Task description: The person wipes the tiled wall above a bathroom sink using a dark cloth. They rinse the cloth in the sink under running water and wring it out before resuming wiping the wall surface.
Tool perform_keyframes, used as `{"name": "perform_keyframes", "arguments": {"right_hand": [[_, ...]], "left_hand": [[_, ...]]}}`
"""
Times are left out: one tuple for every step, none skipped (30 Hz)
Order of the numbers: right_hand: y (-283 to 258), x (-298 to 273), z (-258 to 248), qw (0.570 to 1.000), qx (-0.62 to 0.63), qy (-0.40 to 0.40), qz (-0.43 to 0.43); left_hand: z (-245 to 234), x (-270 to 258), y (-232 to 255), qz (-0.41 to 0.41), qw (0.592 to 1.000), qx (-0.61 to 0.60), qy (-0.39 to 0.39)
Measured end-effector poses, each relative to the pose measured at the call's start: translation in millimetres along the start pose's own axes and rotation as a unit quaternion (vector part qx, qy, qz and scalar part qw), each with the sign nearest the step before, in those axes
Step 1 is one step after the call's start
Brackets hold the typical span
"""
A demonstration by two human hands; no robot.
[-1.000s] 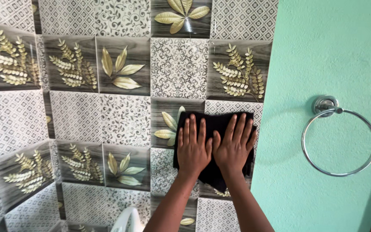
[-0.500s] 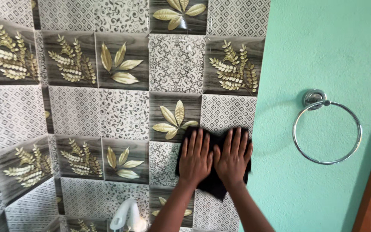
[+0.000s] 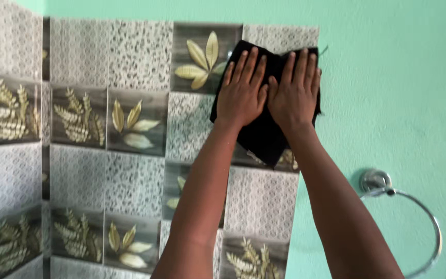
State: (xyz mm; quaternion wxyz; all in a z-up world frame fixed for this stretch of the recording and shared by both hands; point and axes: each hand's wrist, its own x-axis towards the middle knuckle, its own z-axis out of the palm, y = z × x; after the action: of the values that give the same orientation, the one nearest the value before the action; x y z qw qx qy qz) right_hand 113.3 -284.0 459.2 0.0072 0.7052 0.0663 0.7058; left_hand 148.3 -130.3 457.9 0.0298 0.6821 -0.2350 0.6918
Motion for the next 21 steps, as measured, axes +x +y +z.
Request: {"name": "perform_keyframes", "arguments": {"right_hand": [[1.7,18.0,1.1,1.000,0.010,0.002,-0.009],[4.6,36.4,0.8,1.000,0.020,0.004,-0.018],[1.1,43.4,4.6,0.999,0.035,0.000,-0.020],[-4.1,45.9,8.8,0.999,0.030,0.027,-0.012],[-5.3,53.8,9.0,0.998,0.019,0.062,-0.003],[-8.6,60.7,9.5,0.995,0.008,0.097,0.006],[-12.2,64.9,10.5,0.996,0.000,0.086,0.030],[-20.2,70.2,13.8,0.996,-0.008,0.075,0.054],[-30.4,71.3,18.7,0.995,-0.016,0.060,0.075],[-40.5,70.3,23.4,0.996,-0.014,0.053,0.067],[-52.0,74.1,27.6,0.997,-0.010,0.050,0.054],[-63.8,75.4,31.4,0.998,-0.007,0.048,0.041],[-77.5,77.1,35.5,0.998,-0.004,0.053,0.024],[-91.1,77.5,39.7,0.998,-0.002,0.058,0.007],[-102.2,77.8,43.4,0.998,-0.001,0.063,-0.012],[-111.9,78.2,46.9,0.996,-0.010,0.085,-0.037],[-121.0,76.9,50.8,0.992,-0.019,0.105,-0.062],[-126.9,76.7,53.1,0.988,-0.027,0.125,-0.087],[-130.7,74.8,54.4,0.992,-0.014,0.091,-0.089],[-131.9,74.1,53.9,0.994,-0.001,0.056,-0.090],[-132.2,72.6,52.1,0.996,0.011,0.024,-0.091]], "left_hand": [[3.6,9.4,-6.9,-0.001,1.000,0.004,0.002],[7.9,23.8,-12.5,-0.006,1.000,0.009,0.028],[12.0,32.4,-19.5,-0.007,0.999,0.017,0.045],[14.9,35.7,-26.4,-0.008,0.998,0.024,0.061],[15.6,42.8,-32.2,-0.010,0.998,0.020,0.059],[15.1,48.5,-38.5,-0.011,0.998,0.016,0.057],[16.4,50.6,-40.3,-0.018,0.998,0.005,0.053],[16.2,53.7,-47.0,-0.019,0.999,0.007,0.049],[15.2,52.9,-57.3,-0.025,0.999,0.006,0.044],[13.9,47.8,-67.3,-0.030,0.999,0.006,0.038],[11.2,41.3,-78.1,-0.046,0.998,0.006,0.034],[8.1,32.4,-88.3,-0.063,0.998,0.005,0.030],[3.7,26.1,-100.4,-0.078,0.997,0.007,0.029],[-0.5,18.4,-113.2,-0.082,0.996,0.006,0.041],[-2.9,9.6,-124.6,-0.088,0.995,0.004,0.053],[-3.3,3.0,-132.5,-0.094,0.993,0.002,0.065],[-1.9,-3.0,-136.8,-0.108,0.991,0.003,0.080],[-0.4,-8.0,-139.9,-0.122,0.988,0.004,0.095],[0.0,-16.6,-142.9,-0.137,0.985,0.006,0.105],[0.2,-22.7,-142.4,-0.169,0.981,0.004,0.100],[-0.1,-25.1,-137.2,-0.199,0.975,0.002,0.096]]}}
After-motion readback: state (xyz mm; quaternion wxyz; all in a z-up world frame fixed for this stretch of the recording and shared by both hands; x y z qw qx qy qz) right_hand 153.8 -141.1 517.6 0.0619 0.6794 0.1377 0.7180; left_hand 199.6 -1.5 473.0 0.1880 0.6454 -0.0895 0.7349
